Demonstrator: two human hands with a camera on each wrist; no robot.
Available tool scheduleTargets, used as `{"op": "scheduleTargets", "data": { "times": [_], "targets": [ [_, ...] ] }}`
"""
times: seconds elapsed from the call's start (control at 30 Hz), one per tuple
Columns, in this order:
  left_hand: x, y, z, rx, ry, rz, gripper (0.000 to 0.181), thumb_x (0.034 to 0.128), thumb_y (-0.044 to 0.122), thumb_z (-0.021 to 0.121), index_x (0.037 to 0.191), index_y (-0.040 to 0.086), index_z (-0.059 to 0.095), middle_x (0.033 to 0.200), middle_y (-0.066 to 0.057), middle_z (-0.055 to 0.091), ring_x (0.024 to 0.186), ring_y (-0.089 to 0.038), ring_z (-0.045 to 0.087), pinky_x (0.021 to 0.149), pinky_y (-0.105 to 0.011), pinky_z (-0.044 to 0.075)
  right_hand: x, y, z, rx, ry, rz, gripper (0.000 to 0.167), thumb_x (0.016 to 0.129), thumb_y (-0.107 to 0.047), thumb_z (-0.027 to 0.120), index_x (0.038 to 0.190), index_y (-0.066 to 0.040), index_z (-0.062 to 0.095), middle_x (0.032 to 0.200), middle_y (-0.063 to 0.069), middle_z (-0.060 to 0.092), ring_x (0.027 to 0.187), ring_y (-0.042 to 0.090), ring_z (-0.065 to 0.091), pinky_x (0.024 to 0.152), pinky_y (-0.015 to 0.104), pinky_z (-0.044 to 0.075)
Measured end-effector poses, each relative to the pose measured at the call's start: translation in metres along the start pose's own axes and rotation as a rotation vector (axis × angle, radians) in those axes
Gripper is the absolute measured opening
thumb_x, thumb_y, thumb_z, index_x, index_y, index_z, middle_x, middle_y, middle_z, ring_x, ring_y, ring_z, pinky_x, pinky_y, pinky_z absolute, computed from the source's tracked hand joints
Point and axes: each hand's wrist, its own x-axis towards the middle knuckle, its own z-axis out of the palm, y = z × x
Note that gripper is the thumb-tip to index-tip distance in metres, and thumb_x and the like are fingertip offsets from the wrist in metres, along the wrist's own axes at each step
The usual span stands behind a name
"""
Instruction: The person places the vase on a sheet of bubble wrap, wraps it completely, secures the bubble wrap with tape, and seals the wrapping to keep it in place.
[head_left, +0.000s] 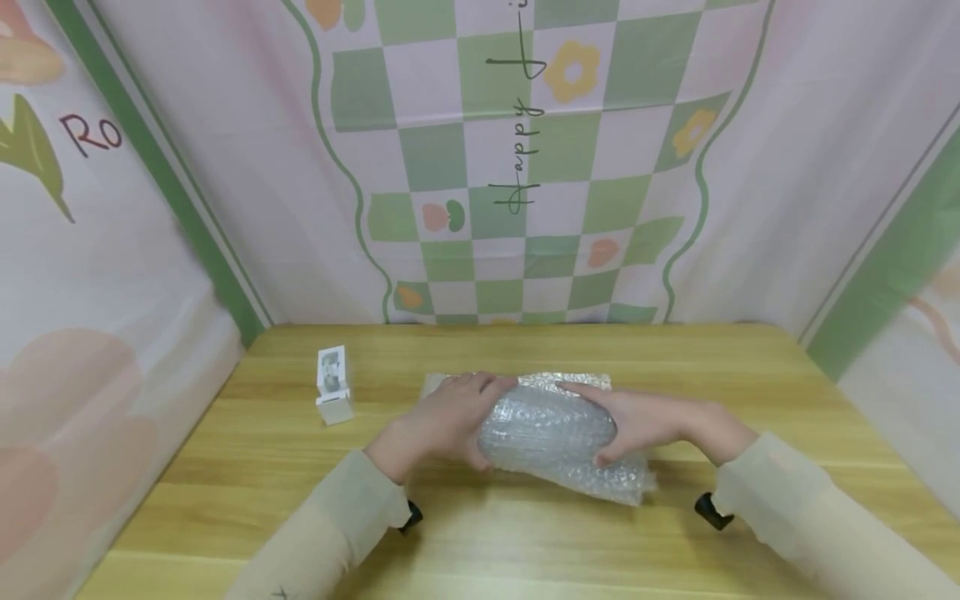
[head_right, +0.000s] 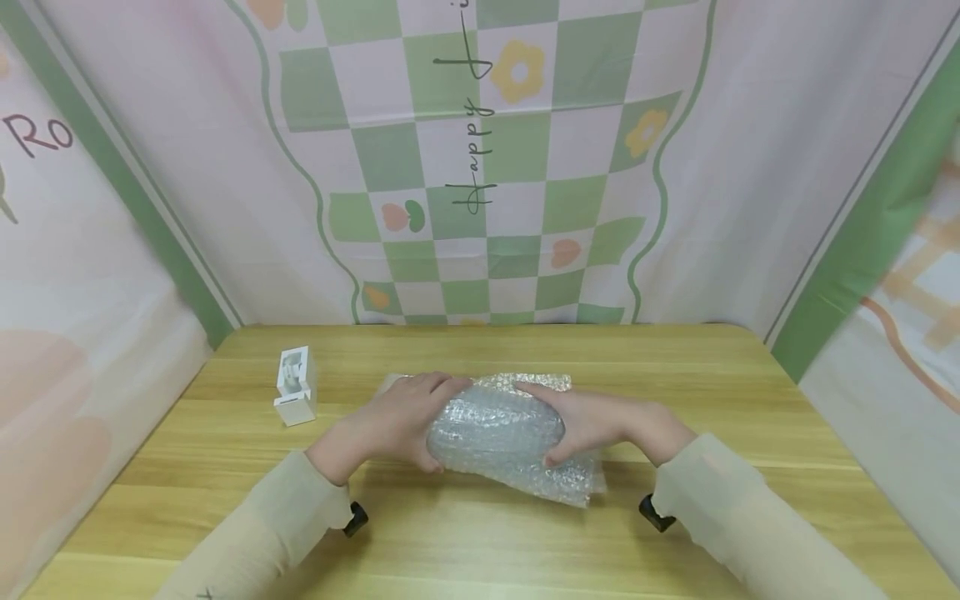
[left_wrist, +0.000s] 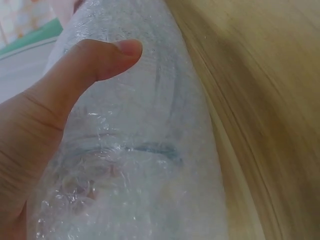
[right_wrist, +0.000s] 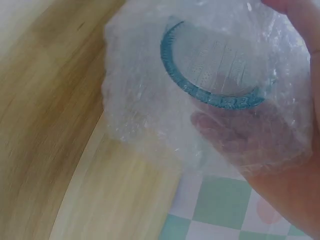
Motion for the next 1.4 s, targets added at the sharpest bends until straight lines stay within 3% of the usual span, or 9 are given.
{"op": "scheduleTargets", "data": {
  "times": [0.1, 0.2, 0.37, 0.47, 0.57, 0.8, 0.93, 1.17, 1.4],
  "targets": [
    [0.000, -0.001, 0.001, -0.014, -0.002, -0.005, 0.122, 0.0638, 0.047, 0.096, 0.159, 0.010, 0.029, 0.149, -0.012, 0.050, 0.136, -0.028, 0.049, 0.118, -0.046, 0.036, -0.004, 0.000, 0.002, -0.050, 0.066, -0.040, 0.110, 0.078, -0.029, 0.085, 0.163, -0.005, 0.018, 0.158, 0.028, 0.032, 0.138, 0.049, 0.039, 0.110, 0.067, 0.036],
    [0.001, -0.002, 0.002, -0.026, -0.005, -0.009, 0.123, 0.0638, 0.048, 0.096, 0.159, 0.009, 0.029, 0.150, -0.012, 0.050, 0.136, -0.028, 0.048, 0.119, -0.046, 0.034, -0.009, -0.003, 0.005, -0.190, 0.174, -0.102, 0.103, 0.078, -0.032, 0.087, 0.159, -0.006, 0.029, 0.158, 0.022, 0.035, 0.138, 0.045, 0.041, 0.110, 0.064, 0.039],
    [0.002, -0.004, 0.004, -0.045, 0.004, -0.011, 0.123, 0.0634, 0.047, 0.097, 0.159, 0.009, 0.029, 0.150, -0.011, 0.050, 0.136, -0.028, 0.049, 0.117, -0.046, 0.036, -0.014, -0.009, 0.013, -0.470, 0.395, -0.285, 0.072, 0.073, -0.029, 0.091, 0.132, -0.007, 0.056, 0.138, 0.013, 0.054, 0.128, 0.036, 0.050, 0.106, 0.061, 0.044],
    [0.001, -0.006, 0.005, -0.060, 0.008, -0.018, 0.123, 0.0634, 0.047, 0.097, 0.159, 0.009, 0.029, 0.150, -0.010, 0.050, 0.136, -0.028, 0.049, 0.115, -0.046, 0.039, -0.016, -0.010, 0.019, -0.598, 0.500, -0.387, 0.059, 0.070, -0.027, 0.092, 0.117, -0.010, 0.060, 0.125, 0.009, 0.058, 0.118, 0.032, 0.054, 0.099, 0.058, 0.047],
    [0.000, -0.009, 0.006, -0.091, 0.005, -0.024, 0.123, 0.0636, 0.046, 0.097, 0.160, 0.010, 0.029, 0.151, -0.010, 0.049, 0.137, -0.029, 0.048, 0.115, -0.047, 0.040, -0.017, -0.010, 0.024, -0.656, 0.553, -0.417, 0.056, 0.071, -0.026, 0.090, 0.115, -0.009, 0.061, 0.121, 0.008, 0.058, 0.115, 0.031, 0.055, 0.097, 0.056, 0.047],
    [0.000, -0.016, 0.009, -0.204, 0.015, -0.040, 0.121, 0.0621, 0.039, 0.099, 0.158, 0.010, 0.031, 0.151, -0.010, 0.049, 0.134, -0.029, 0.050, 0.113, -0.047, 0.042, -0.017, -0.009, 0.032, -0.629, 0.544, -0.362, 0.070, 0.085, -0.043, 0.080, 0.132, 0.001, 0.054, 0.132, 0.014, 0.057, 0.124, 0.034, 0.053, 0.106, 0.057, 0.043],
    [0.001, -0.018, 0.008, -0.220, -0.002, -0.051, 0.120, 0.0646, 0.040, 0.098, 0.159, 0.008, 0.030, 0.153, -0.011, 0.046, 0.137, -0.029, 0.048, 0.115, -0.046, 0.040, -0.015, -0.007, 0.032, -0.611, 0.547, -0.365, 0.091, 0.079, -0.055, 0.080, 0.138, 0.006, 0.048, 0.135, 0.018, 0.057, 0.126, 0.037, 0.053, 0.107, 0.059, 0.043],
    [0.007, -0.016, 0.004, -0.212, -0.049, -0.053, 0.120, 0.0674, 0.043, 0.096, 0.161, 0.009, 0.027, 0.157, -0.011, 0.042, 0.140, -0.029, 0.045, 0.116, -0.045, 0.038, -0.012, -0.005, 0.028, -0.590, 0.472, -0.273, 0.111, 0.066, -0.055, 0.088, 0.143, 0.012, 0.042, 0.139, 0.028, 0.054, 0.128, 0.046, 0.052, 0.108, 0.063, 0.042],
    [0.008, -0.014, -0.001, -0.211, -0.075, -0.072, 0.119, 0.0685, 0.042, 0.096, 0.160, 0.009, 0.028, 0.156, -0.011, 0.043, 0.139, -0.030, 0.045, 0.115, -0.046, 0.040, -0.007, -0.013, 0.028, -0.581, 0.387, -0.115, 0.107, 0.070, -0.040, 0.092, 0.147, 0.012, 0.039, 0.144, 0.028, 0.051, 0.131, 0.046, 0.051, 0.111, 0.060, 0.040]
  ]
}}
